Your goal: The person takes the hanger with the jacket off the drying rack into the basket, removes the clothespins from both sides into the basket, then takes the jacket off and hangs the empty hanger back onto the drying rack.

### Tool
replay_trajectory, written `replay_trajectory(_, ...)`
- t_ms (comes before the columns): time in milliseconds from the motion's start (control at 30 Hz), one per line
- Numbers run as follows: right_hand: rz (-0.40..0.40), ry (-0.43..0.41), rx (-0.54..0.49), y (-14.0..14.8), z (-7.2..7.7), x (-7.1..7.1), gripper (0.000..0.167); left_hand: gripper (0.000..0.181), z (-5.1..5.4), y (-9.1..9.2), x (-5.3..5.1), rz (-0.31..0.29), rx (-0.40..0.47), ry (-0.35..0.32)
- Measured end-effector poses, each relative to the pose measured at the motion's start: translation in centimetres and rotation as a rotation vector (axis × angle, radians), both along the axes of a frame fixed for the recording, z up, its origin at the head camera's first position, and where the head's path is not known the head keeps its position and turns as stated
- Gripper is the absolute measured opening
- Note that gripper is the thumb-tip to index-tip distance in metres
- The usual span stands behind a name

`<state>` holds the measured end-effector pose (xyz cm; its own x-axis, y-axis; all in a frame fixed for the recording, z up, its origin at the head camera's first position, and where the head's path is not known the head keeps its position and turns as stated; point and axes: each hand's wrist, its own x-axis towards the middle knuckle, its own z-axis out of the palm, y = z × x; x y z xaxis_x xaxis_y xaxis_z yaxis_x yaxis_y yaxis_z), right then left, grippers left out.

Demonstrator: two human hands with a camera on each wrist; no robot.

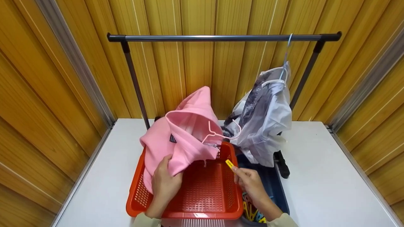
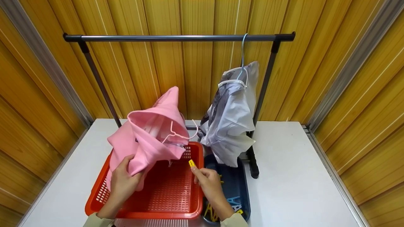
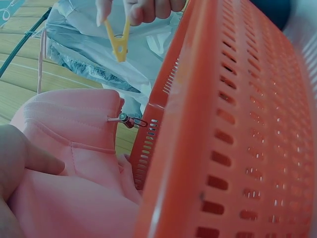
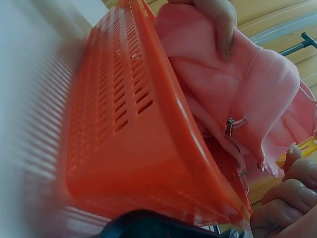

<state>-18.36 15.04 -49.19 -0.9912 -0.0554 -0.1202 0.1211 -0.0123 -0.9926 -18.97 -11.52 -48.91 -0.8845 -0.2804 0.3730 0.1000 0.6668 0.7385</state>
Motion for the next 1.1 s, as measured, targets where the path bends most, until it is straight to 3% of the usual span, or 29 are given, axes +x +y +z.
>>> replay_trajectory(400, -0.090, -0.003, 0.123, 0.9, -1.1, -0.1, 0.042, 0.046, 0.3, -0.5, 0.1, -0.013, 0.023, -0.017)
replay_trajectory(600, -0.124, 0.007, 0.297, 1.9, -1.7, -0.2, 0.042, 0.047, 0.4, -0.7, 0.2, -0.009, 0.024, -0.053)
replay_trajectory(733, -0.133, -0.032, 0.397, 2.7, -2.0, -0.1, 0.045, 0.047, 0.5, -0.7, 0.2, -0.012, 0.025, -0.060)
replay_trajectory(1100, -0.117, -0.102, 0.597, 3.8, -2.2, 0.1, 0.044, 0.046, 0.6, -0.7, 0.3, -0.025, 0.029, -0.064)
